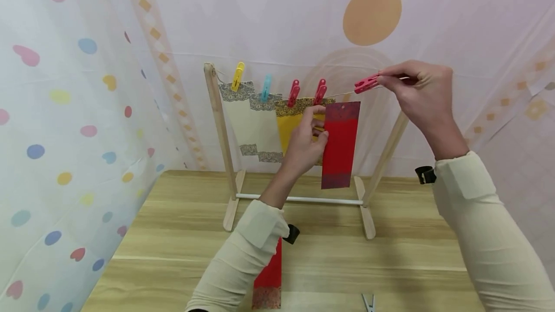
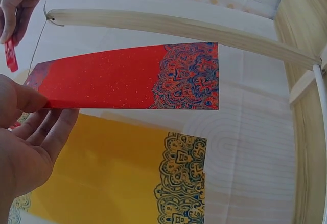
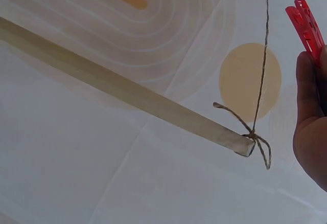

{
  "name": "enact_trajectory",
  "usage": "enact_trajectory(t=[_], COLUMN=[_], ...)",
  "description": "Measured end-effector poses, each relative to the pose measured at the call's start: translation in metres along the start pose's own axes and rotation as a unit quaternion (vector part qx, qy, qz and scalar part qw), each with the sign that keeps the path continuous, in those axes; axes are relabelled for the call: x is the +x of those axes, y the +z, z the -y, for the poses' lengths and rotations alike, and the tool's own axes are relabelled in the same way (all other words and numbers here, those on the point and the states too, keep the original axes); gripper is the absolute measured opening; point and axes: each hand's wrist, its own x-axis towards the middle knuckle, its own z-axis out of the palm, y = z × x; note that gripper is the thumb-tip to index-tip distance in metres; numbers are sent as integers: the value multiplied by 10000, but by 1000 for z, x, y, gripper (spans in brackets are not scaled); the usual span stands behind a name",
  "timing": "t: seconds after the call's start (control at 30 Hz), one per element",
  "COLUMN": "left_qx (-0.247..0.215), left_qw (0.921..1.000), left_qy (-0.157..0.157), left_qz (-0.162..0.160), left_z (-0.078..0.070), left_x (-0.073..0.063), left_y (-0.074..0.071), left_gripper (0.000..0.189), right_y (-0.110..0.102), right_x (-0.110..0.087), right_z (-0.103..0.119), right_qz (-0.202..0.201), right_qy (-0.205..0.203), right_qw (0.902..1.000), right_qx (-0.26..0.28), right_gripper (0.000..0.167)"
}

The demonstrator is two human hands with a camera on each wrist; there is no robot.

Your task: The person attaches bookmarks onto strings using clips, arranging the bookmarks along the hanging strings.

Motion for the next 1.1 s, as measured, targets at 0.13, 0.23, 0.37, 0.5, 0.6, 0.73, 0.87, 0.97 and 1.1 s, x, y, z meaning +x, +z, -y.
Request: enact_trajectory(t=[0.13,0.23,0.37,0.5,0.6,0.73,0.87,0.97,1.1], left_qx=[16,54,46,55,72,89,168,229,251], left_qw=[10000,10000,10000,10000,10000,9999,9998,9997,9996], left_qy=[-13,-10,54,58,36,17,-3,8,54], left_qz=[-2,-3,6,-15,-47,-108,-121,-102,-111], left_z=[-2,-4,-6,-7,-7,-8,-7,-7,-6], left_x=[4,6,9,11,13,15,16,16,17], left_y=[2,2,3,4,5,7,8,8,8], left_gripper=[47,48,47,46,47,47,48,48,47], right_y=[4,6,8,8,9,10,11,12,11], right_x=[4,6,11,15,17,20,21,21,23], right_z=[0,0,-1,-1,-2,-2,-3,-4,-4], right_qz=[216,333,480,714,910,1171,1349,1434,1559], right_qy=[-187,-212,-211,-195,-167,-44,138,221,272], right_qw=[9994,9987,9970,9945,9921,9893,9866,9844,9814], right_qx=[-181,-338,-570,-736,-846,-873,-911,-995,-1083], right_gripper=[6,7,8,10,10,8,7,7,6])
